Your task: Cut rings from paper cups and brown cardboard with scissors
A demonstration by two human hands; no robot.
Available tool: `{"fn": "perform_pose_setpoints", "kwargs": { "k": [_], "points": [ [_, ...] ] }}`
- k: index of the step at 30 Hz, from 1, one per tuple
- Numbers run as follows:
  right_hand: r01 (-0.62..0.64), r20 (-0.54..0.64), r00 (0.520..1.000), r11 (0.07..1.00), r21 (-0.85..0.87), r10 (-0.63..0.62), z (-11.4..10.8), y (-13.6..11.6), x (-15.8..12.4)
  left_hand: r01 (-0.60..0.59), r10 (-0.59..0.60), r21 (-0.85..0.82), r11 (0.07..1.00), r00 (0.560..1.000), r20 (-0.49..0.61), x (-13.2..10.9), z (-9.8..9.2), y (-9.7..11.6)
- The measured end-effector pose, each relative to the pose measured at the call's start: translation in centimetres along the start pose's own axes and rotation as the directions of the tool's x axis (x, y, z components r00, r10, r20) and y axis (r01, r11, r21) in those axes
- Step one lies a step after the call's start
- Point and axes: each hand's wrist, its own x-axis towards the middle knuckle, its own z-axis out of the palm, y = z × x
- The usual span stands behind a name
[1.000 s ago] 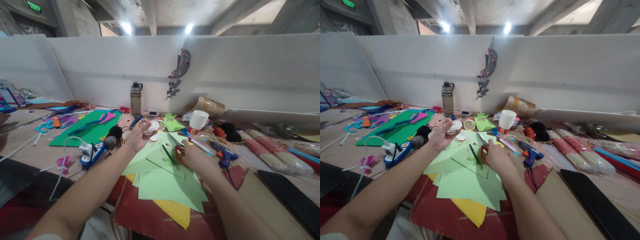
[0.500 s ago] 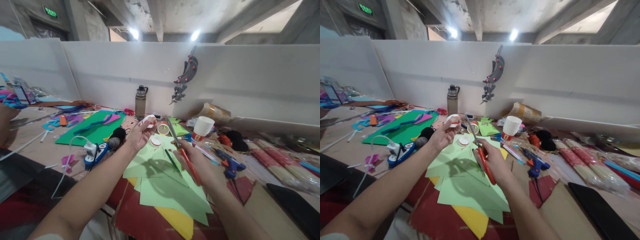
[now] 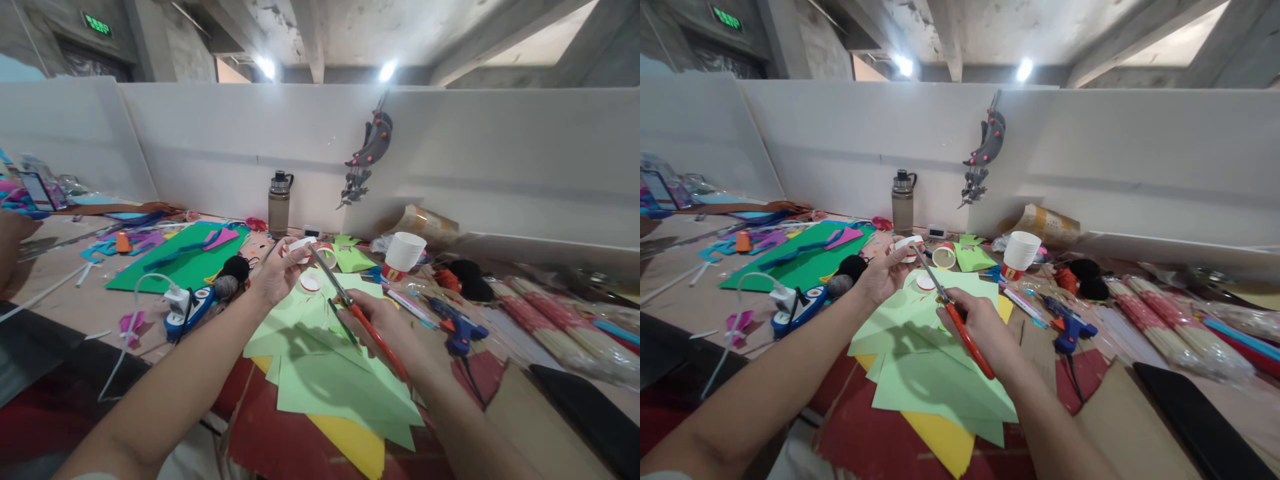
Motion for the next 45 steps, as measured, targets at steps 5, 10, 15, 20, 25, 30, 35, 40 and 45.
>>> {"fn": "perform_pose_setpoints", "kwargs": {
  "k": [5,10,15,20,25,30,35,40,45],
  "points": [
    [-0.014,0.010,1.000,1.000,-0.003,0.014,0.1,-0.1,0.0,0.026,-0.027,0.022,0.999,0.999,0.023,-0.1,-0.1,-0.1],
    [-0.035,-0.030,0.999,0.999,-0.004,0.034,0.5,-0.6,-0.4,0.024,-0.025,0.053,0.998,1.000,0.006,-0.2,0.0,-0.1],
    [-0.042,-0.050,0.998,0.999,0.026,0.043,0.8,-1.1,-0.7,0.029,-0.029,0.068,0.997,1.000,-0.007,-0.4,0.5,0.1],
    [-0.046,-0.051,0.998,0.998,0.042,0.048,0.8,-1.0,-0.7,0.021,-0.019,0.059,0.998,0.999,-0.038,-0.4,0.6,0.1],
    [-0.045,-0.058,0.997,0.998,0.048,0.048,0.9,-1.0,-0.6,0.013,-0.011,0.058,0.998,1.000,-0.026,-0.4,0.5,0.0],
    [-0.055,-0.053,0.997,0.997,0.051,0.058,0.9,-1.1,-0.6,0.014,-0.012,0.073,0.997,1.000,-0.022,-0.4,0.6,-0.1],
    [-0.058,-0.056,0.997,0.997,0.055,0.061,0.9,-1.2,-0.6,0.013,-0.012,0.071,0.997,1.000,-0.015,-0.5,0.7,-0.1],
    [-0.051,-0.057,0.997,0.998,0.048,0.054,0.8,-1.4,-0.7,0.015,-0.014,0.068,0.998,1.000,-0.015,-0.4,0.6,-0.1],
    [-0.037,-0.076,0.996,0.999,0.030,0.040,0.8,-1.3,-0.6,0.016,-0.015,0.072,0.997,1.000,-0.024,-0.5,0.6,-0.1]
  ]
}}
